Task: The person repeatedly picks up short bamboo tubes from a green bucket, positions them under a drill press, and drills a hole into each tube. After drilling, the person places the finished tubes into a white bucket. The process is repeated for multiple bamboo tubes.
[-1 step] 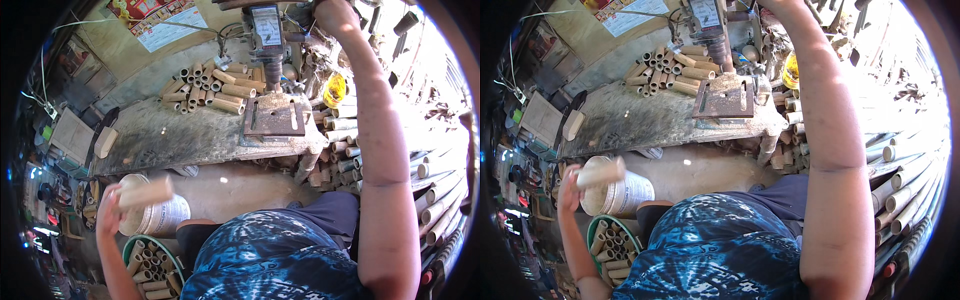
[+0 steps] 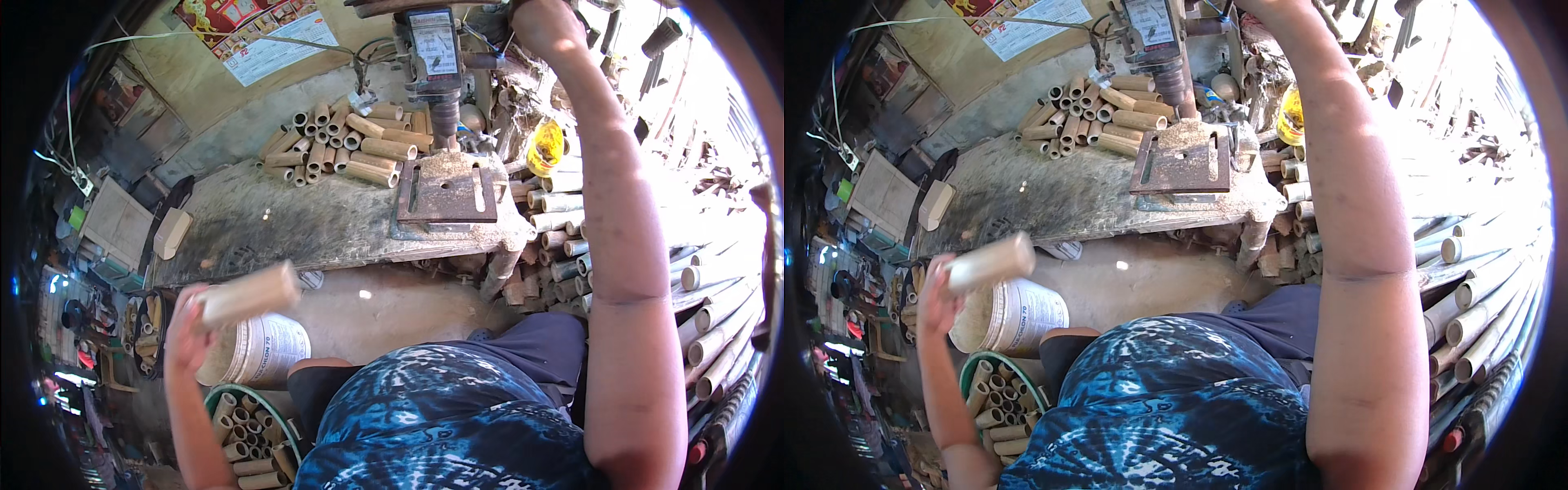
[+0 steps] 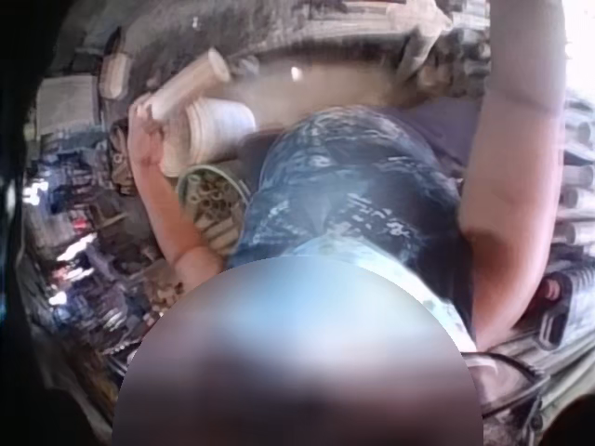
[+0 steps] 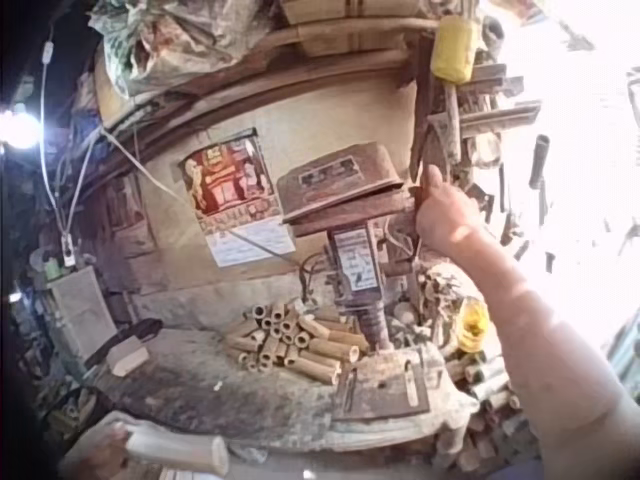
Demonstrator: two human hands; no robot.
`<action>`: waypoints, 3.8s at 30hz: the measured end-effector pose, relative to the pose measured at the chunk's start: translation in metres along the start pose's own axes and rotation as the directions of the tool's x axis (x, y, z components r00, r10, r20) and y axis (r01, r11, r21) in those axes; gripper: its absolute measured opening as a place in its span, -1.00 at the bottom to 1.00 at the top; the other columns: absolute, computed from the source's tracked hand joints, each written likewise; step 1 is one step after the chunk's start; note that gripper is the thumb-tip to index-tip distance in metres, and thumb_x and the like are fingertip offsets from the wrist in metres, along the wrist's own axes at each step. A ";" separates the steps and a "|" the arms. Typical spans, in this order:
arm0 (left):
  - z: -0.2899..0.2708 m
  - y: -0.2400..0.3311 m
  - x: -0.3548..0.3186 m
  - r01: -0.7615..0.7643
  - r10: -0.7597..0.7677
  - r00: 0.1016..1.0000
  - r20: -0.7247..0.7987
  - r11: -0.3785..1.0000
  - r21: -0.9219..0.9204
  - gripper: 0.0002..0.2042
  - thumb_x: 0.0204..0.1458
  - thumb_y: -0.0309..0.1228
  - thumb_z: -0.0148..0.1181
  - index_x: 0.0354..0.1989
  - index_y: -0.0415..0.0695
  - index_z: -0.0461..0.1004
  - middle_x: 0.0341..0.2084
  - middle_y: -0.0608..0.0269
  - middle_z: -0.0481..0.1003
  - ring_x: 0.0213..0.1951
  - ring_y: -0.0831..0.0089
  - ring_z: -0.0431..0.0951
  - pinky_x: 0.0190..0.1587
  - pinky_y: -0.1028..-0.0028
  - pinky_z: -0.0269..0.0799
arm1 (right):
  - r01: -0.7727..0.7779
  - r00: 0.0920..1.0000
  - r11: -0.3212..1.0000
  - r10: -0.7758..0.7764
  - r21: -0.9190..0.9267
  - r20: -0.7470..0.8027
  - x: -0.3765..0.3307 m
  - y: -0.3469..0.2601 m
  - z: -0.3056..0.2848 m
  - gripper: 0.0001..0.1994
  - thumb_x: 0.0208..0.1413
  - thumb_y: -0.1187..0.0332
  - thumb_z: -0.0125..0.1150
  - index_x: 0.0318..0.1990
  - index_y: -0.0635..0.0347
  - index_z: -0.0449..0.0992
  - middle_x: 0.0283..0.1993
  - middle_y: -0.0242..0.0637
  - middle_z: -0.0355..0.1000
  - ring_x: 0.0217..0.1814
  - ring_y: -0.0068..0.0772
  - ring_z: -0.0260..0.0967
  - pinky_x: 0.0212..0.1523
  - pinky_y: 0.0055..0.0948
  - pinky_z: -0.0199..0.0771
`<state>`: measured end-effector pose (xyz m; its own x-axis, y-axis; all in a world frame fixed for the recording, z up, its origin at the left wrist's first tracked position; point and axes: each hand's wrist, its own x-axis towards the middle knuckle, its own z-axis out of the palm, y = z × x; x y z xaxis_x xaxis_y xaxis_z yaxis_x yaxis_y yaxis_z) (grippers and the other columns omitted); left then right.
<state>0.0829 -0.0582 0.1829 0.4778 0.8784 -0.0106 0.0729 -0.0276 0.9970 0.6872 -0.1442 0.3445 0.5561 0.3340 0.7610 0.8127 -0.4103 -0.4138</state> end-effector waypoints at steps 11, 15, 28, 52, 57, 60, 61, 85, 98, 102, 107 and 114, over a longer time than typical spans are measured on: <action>0.232 -0.023 0.155 0.205 -0.103 0.926 0.362 0.944 -0.257 -0.33 -0.02 -0.52 0.48 0.27 -0.02 0.27 -0.19 0.28 0.46 -0.45 0.56 0.50 -0.46 0.55 0.42 | 0.043 0.998 0.999 -0.042 -0.010 0.040 0.006 0.004 0.001 -0.66 0.40 0.12 -0.12 0.09 0.20 0.27 -0.09 0.17 0.56 0.03 0.28 0.51 0.04 0.09 0.48; 0.254 -0.035 0.181 0.078 -0.016 0.938 0.347 0.983 -0.165 -0.34 -0.02 -0.49 0.49 0.26 -0.03 0.26 -0.14 0.26 0.46 -0.30 0.55 0.52 -0.36 0.53 0.47 | 0.040 0.999 0.999 -0.041 0.018 0.016 0.005 0.005 0.003 -0.68 0.41 0.14 -0.11 0.08 0.19 0.28 -0.10 0.20 0.55 0.04 0.31 0.50 0.04 0.11 0.47; 0.270 -0.052 0.202 -0.359 0.301 0.895 0.330 0.924 0.130 -0.37 -0.11 -0.42 0.56 0.16 -0.03 0.37 0.00 0.25 0.48 0.01 0.45 0.49 0.08 0.40 0.46 | 0.074 0.997 0.993 -0.070 0.094 -0.039 -0.004 0.003 -0.003 -0.79 0.31 0.35 0.02 0.03 0.19 0.34 -0.15 0.17 0.55 -0.03 0.28 0.49 -0.03 0.06 0.48; 0.267 -0.043 0.207 -0.343 0.251 0.897 0.363 0.914 0.217 -0.37 -0.03 -0.35 0.51 0.21 -0.07 0.31 0.01 0.24 0.41 0.06 0.44 0.44 0.14 0.40 0.41 | 0.325 0.919 0.943 -0.298 0.069 -0.259 -0.102 0.034 -0.010 -0.87 0.35 0.30 0.16 -0.08 0.11 0.42 -0.32 -0.25 0.56 -0.24 -0.04 0.54 -0.11 -0.06 0.42; 0.267 -0.041 0.207 -0.333 0.241 0.901 0.361 0.917 0.218 -0.37 -0.04 -0.36 0.52 0.20 -0.07 0.32 0.02 0.25 0.40 0.07 0.44 0.44 0.15 0.40 0.40 | 0.333 0.918 0.942 -0.312 0.045 -0.244 -0.116 0.039 -0.008 -0.87 0.33 0.37 0.19 -0.07 0.17 0.42 -0.32 -0.25 0.56 -0.26 -0.12 0.54 -0.03 -0.18 0.36; 0.267 -0.040 0.208 -0.316 0.228 0.903 0.365 0.928 0.200 -0.37 -0.04 -0.36 0.53 0.20 -0.07 0.32 0.01 0.26 0.41 0.07 0.44 0.44 0.15 0.40 0.40 | 0.358 0.902 0.933 -0.336 0.038 -0.271 -0.121 0.041 -0.005 -0.86 0.32 0.39 0.21 -0.07 0.20 0.44 -0.32 -0.24 0.56 -0.27 -0.16 0.53 -0.04 -0.19 0.36; 0.267 -0.041 0.208 -0.310 0.223 0.904 0.366 0.930 0.198 -0.37 -0.04 -0.36 0.53 0.20 -0.07 0.32 0.01 0.26 0.42 0.07 0.44 0.44 0.16 0.40 0.40 | 0.366 0.898 0.930 -0.345 0.027 -0.274 -0.124 0.041 -0.004 -0.86 0.31 0.40 0.21 -0.08 0.21 0.44 -0.32 -0.24 0.56 -0.28 -0.18 0.53 -0.05 -0.20 0.36; 0.268 -0.045 0.212 -0.280 0.204 0.899 0.387 0.948 0.149 -0.36 -0.03 -0.38 0.53 0.20 -0.08 0.30 0.00 0.26 0.43 0.04 0.46 0.47 0.11 0.40 0.45 | -0.024 0.926 0.999 0.033 -0.029 0.375 -0.160 0.070 0.034 -0.87 0.27 0.35 0.13 -0.13 0.17 0.36 -0.26 -0.13 0.50 -0.03 -0.01 0.44 0.16 0.02 0.21; 0.302 -0.030 0.213 -0.356 0.215 0.912 0.349 0.838 0.413 -0.28 -0.12 -0.22 0.57 0.23 -0.13 0.35 0.06 -0.01 0.50 0.10 0.15 0.52 0.15 0.24 0.42 | 0.405 0.900 0.914 -0.397 0.009 -0.179 -0.019 0.008 -0.024 -0.82 0.37 0.28 0.10 -0.02 0.13 0.51 -0.23 -0.20 0.57 -0.21 -0.10 0.54 -0.11 -0.20 0.50; 0.327 -0.025 0.218 -0.371 0.212 0.884 0.417 0.860 0.350 -0.29 -0.13 -0.18 0.58 0.19 -0.15 0.37 0.02 -0.04 0.52 0.07 0.14 0.53 0.12 0.24 0.43 | 0.193 0.980 0.981 -0.193 0.004 -0.051 -0.015 -0.001 -0.030 -0.86 0.17 0.48 0.05 -0.15 0.30 0.45 -0.20 0.12 0.51 -0.05 0.19 0.47 -0.03 -0.04 0.44; 0.341 -0.027 0.221 -0.487 0.299 0.839 0.456 0.786 0.380 -0.32 -0.12 -0.17 0.58 0.14 -0.17 0.38 0.00 -0.05 0.52 0.04 0.11 0.53 0.10 0.21 0.43 | 0.172 0.985 0.985 -0.172 -0.008 -0.012 -0.011 -0.003 -0.032 -0.84 0.10 0.51 0.05 -0.16 0.31 0.44 -0.20 0.11 0.50 -0.06 0.19 0.46 -0.03 -0.03 0.43; 0.341 -0.029 0.225 -0.482 0.288 0.837 0.466 0.790 0.378 -0.29 -0.07 -0.13 0.57 0.20 -0.15 0.34 -0.05 0.03 0.55 -0.01 0.26 0.55 0.09 0.27 0.45 | 0.341 0.932 0.939 -0.330 0.048 -0.151 -0.031 0.015 -0.026 -0.84 0.21 0.41 0.06 -0.10 0.21 0.44 -0.21 0.02 0.54 -0.12 0.11 0.51 -0.07 -0.05 0.46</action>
<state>0.4868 -0.0224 0.1258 0.8284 0.5049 0.2424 0.1582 -0.6260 0.7636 0.6779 -0.1827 0.3277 0.2233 0.3184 0.9213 0.9609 -0.2305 -0.1533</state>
